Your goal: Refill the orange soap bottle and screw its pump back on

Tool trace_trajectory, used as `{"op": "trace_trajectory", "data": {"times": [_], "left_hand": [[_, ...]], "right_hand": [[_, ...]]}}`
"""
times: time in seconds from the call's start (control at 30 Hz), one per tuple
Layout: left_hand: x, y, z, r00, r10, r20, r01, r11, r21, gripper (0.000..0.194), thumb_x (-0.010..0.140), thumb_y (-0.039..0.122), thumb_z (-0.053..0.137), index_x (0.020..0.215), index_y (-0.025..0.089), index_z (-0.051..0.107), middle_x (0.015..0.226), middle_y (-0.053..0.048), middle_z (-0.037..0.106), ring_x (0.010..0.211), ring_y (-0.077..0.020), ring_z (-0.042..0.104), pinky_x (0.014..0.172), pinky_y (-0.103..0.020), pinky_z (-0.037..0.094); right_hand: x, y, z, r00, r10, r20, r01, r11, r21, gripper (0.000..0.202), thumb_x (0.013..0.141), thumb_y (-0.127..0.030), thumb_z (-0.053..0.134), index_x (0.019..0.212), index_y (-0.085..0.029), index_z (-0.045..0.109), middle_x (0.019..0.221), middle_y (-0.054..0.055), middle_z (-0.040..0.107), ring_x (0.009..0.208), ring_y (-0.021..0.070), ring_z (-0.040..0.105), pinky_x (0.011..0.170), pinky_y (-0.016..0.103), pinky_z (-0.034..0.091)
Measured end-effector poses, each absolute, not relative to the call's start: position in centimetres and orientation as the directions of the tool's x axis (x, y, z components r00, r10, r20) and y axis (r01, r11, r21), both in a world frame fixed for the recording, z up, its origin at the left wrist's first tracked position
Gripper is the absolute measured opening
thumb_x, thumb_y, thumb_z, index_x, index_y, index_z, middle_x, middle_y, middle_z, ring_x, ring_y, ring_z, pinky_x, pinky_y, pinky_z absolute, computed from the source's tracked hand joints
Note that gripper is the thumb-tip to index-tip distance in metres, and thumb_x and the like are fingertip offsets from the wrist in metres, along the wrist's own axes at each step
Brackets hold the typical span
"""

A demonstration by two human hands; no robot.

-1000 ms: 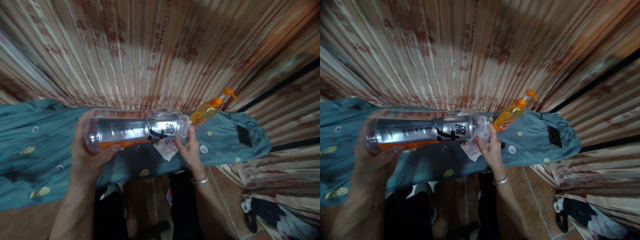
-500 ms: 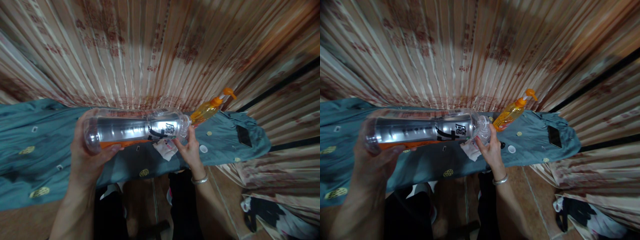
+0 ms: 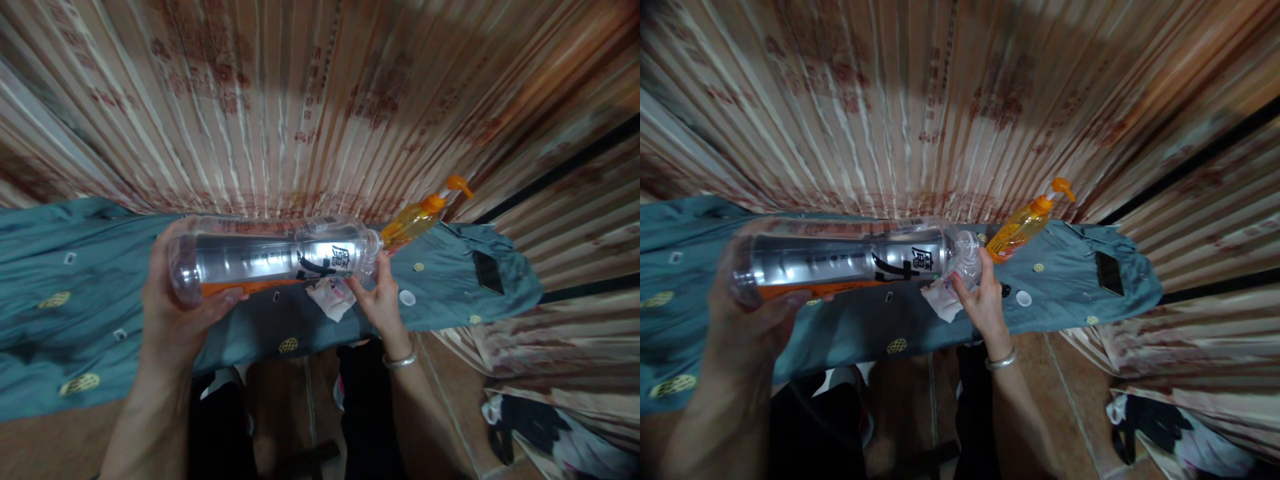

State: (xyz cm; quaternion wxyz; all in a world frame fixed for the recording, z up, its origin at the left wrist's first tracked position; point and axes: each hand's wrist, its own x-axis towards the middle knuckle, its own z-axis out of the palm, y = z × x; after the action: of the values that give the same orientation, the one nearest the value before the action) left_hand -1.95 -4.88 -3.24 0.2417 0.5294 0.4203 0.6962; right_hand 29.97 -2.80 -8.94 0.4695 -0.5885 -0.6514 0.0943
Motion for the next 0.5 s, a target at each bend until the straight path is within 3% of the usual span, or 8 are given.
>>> {"op": "trace_trajectory", "data": {"times": [0.27,0.5], "left_hand": [[-1.87,-4.89,-3.05,-0.32,0.776,0.544,0.121,-0.536,0.836,0.1,0.054,0.065,0.104,0.144,0.037,0.072,0.137,-0.006,0.074,0.129,-0.0336,0.071,0.118,-0.057,0.058],[-1.87,-4.88,-3.29,-0.303,0.776,0.553,0.134,-0.54,0.831,0.1,0.056,0.067,0.102,0.146,0.039,0.069,0.141,-0.007,0.072,0.135,-0.0381,0.07,0.118,-0.062,0.057]], "right_hand": [[30.04,-2.77,-8.93,0.128,0.864,0.487,0.679,0.282,-0.678,0.082,0.092,-0.06,0.074,0.158,-0.019,0.049,0.138,0.018,0.074,0.115,0.0348,0.077,0.1,0.052,0.065],[29.96,-2.85,-8.79,0.126,0.862,0.491,0.676,0.287,-0.678,0.08,0.093,-0.061,0.073,0.157,-0.02,0.05,0.139,0.017,0.074,0.117,0.0344,0.077,0.103,0.052,0.064]]}}
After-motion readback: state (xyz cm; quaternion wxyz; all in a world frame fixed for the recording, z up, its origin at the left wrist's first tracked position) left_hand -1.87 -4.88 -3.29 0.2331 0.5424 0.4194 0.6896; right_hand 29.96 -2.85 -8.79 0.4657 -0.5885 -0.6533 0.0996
